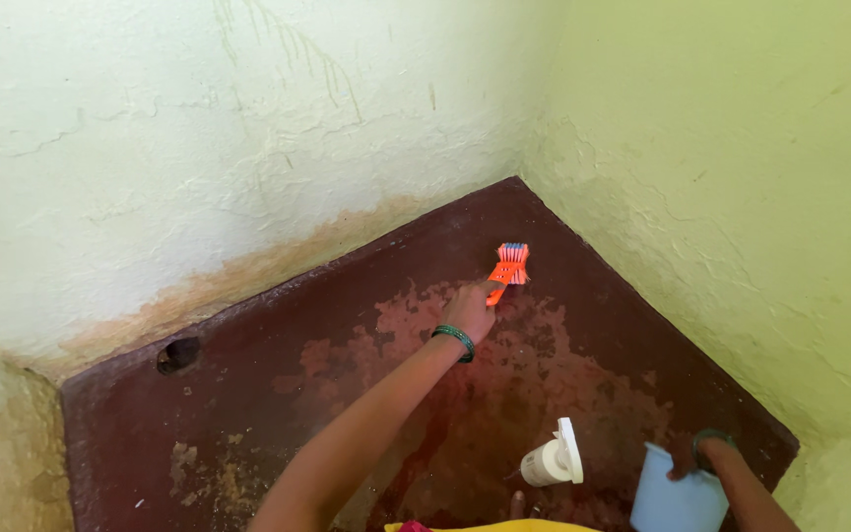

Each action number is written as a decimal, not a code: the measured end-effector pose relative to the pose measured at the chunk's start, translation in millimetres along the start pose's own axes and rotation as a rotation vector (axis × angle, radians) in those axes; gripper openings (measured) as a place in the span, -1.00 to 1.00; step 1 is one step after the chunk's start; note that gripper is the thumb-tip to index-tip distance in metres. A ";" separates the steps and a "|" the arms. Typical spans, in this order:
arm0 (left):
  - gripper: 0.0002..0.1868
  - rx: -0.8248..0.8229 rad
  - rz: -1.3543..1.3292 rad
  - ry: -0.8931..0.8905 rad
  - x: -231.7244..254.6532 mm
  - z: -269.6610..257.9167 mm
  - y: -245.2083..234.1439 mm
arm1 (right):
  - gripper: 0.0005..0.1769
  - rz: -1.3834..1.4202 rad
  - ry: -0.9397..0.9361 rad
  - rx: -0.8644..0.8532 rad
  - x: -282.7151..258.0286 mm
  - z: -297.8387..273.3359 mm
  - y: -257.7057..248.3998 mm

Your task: The person scrubs the floor and the base of the wall using a handheld brush while pouring water from a bucket.

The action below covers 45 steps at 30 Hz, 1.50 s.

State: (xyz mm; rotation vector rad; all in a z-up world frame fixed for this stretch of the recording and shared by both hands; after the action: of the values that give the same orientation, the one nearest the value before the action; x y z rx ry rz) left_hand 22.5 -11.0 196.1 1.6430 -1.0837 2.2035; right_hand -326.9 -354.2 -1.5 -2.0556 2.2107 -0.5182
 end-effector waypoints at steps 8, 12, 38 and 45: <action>-0.53 0.036 0.023 0.031 -9.9 0.8 4.6 | -0.37 0.300 0.174 0.502 18.1 5.6 -41.2; -0.53 0.044 0.039 0.022 -9.7 -0.7 7.9 | -0.47 0.518 0.272 0.689 4.3 -43.4 -50.7; -0.55 0.237 -0.065 0.004 -89.4 21.7 37.8 | -0.15 1.239 -0.130 0.540 -146.7 -94.2 -285.1; -0.60 -0.349 -0.097 -0.649 -142.1 -11.0 46.0 | -0.46 2.042 -0.324 0.580 -254.1 23.2 -307.2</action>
State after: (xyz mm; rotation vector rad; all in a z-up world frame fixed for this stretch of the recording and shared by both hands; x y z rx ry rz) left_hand 41.7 1.0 48.1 2.2242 -1.3890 1.3284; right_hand -2.5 -122.8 24.6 0.6785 2.1586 -0.3265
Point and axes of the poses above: each hand's wrist, its own z-axis towards the middle knuckle, its own y-axis out of the palm, x = y × z, the point moved 2 cm from there along z, towards the middle knuckle, and after that the axes turned 13 degrees about -z, right-handed, at the moved point
